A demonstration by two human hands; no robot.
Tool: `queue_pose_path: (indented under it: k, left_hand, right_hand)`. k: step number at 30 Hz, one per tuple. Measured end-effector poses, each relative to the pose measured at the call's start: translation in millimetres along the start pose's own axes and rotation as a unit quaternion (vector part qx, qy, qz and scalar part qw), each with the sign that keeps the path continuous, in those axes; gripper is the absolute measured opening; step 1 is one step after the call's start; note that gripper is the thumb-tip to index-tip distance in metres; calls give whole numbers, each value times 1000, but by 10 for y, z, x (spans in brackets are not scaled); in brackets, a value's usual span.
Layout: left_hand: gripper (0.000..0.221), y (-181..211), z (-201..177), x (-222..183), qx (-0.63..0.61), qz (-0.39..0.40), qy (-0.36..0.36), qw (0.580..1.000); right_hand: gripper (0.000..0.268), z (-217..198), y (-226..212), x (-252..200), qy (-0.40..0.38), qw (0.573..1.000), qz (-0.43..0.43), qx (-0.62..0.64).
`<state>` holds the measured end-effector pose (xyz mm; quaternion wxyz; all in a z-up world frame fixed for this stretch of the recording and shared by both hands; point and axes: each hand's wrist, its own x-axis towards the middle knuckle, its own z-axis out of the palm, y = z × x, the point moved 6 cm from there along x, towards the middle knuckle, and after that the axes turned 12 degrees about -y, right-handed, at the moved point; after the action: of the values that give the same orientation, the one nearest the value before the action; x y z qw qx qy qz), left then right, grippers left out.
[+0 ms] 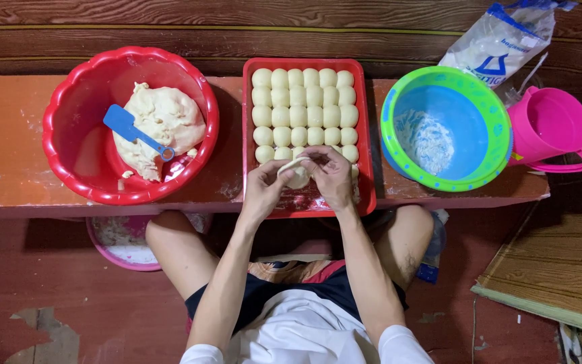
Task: Shaping small pieces of dough into balls and arranging them in a grid on a tray.
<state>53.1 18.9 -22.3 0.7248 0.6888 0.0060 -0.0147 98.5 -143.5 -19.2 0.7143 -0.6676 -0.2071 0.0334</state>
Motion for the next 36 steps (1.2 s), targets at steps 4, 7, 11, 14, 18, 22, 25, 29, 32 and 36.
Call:
queue_pose_path:
  k: [4,7,11,14,18,22,25,29,32,36]
  left_hand:
    - [13,150,-52,-18,26,10,41,999]
    - [19,575,127,-148,103,115,46,987]
    - [22,1113,646,-415,120,175,-59,975]
    - [44,1038,772,-487,178,274,-104,939]
    - [47,891,645,-283,89,256,-31,962]
    - [61,783,494,-37,-125,222,-7,967]
    - [80,612,486,68,-416,159,-33,895]
    - [99,614,684,142,-668,76,-64,737]
    - [97,777,795,-80,-642,39,27,765]
    - [93,1102,821,-230,-497,16,51,866]
  right_hand:
    - [23,208,-411,-18,23,997,-3,-72]
    - [65,448,-337,-23,17,997,17,73]
    - [76,523,-579,-63,60,969,18,240]
    - [66,348,-422,-64,67,915,-42,396]
    - [59,224,-607,-29,115,895,-46,429]
    - [55,358,-791,-46,30,994,-34,95]
    - [42,592,-1053,69,-120,983,-106,-87]
    - [41,426,-1373,96,-56,944,-170,-276]
    - [43,401,-1417,111,-50,953,-155,-257]
    - [49,423,-1452,210,-46,968,-126,-213]
